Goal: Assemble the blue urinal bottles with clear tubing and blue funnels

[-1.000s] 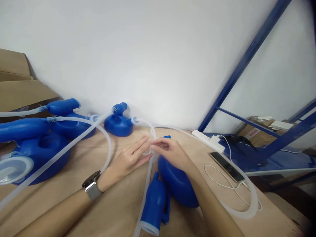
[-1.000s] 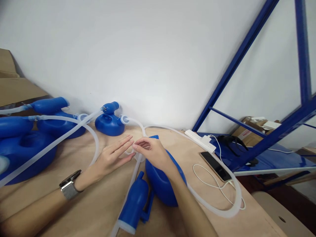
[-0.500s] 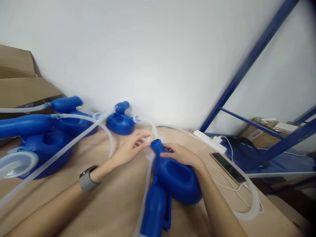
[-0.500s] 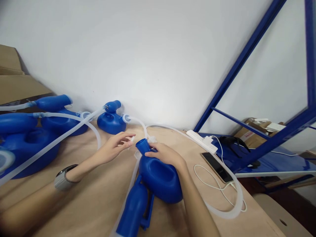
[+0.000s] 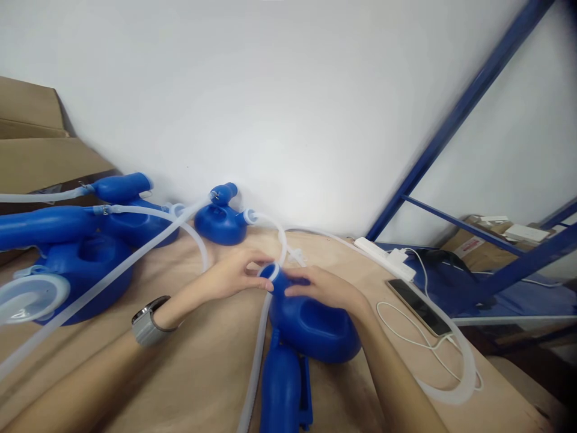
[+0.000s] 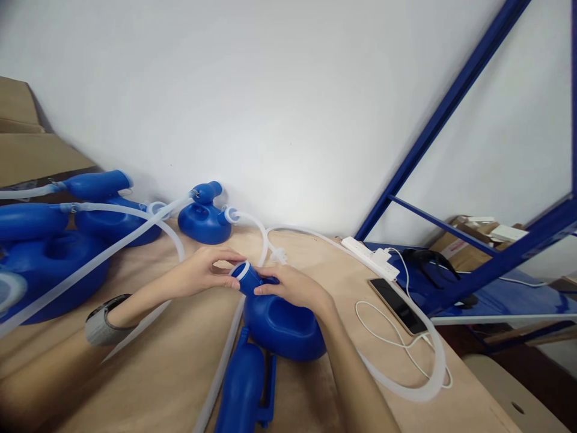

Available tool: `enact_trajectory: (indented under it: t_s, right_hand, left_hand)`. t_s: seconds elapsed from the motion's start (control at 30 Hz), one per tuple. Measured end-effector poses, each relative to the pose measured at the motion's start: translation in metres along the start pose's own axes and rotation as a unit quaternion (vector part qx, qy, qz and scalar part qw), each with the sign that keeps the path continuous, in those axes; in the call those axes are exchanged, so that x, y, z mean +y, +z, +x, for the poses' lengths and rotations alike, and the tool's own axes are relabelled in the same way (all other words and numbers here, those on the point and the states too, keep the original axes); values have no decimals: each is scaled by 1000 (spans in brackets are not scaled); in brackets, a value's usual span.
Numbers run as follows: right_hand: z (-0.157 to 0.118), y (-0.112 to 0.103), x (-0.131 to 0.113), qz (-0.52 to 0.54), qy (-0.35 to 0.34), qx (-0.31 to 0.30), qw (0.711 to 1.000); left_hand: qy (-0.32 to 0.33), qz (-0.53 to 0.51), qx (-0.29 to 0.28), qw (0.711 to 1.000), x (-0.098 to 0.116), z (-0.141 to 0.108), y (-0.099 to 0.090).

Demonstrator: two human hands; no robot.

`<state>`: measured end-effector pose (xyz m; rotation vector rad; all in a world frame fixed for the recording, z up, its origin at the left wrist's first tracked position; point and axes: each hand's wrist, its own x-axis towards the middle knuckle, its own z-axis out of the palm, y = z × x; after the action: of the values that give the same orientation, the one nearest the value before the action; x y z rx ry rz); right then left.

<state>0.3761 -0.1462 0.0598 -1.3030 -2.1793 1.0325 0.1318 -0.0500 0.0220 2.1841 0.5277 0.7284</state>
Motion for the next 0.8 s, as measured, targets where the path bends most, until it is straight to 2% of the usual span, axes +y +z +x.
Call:
enact_trajectory:
  t_s: [0.17, 0.43, 0.6, 0.8]
  right_hand:
    - [1, 0, 2, -6, -4, 1, 1000]
    - [3, 2, 0, 15, 0, -15, 1000]
    - [4, 4, 0, 23, 1, -23, 999]
    - [4, 4, -1, 25, -9, -17, 1000]
  left_hand:
    - [12, 7, -21, 1000, 3, -3, -4]
    - [37, 56, -112, 991, 29, -11, -26]
    - [18, 111, -117, 987, 31, -15, -26]
    - [34, 141, -111, 983, 30, -13, -24]
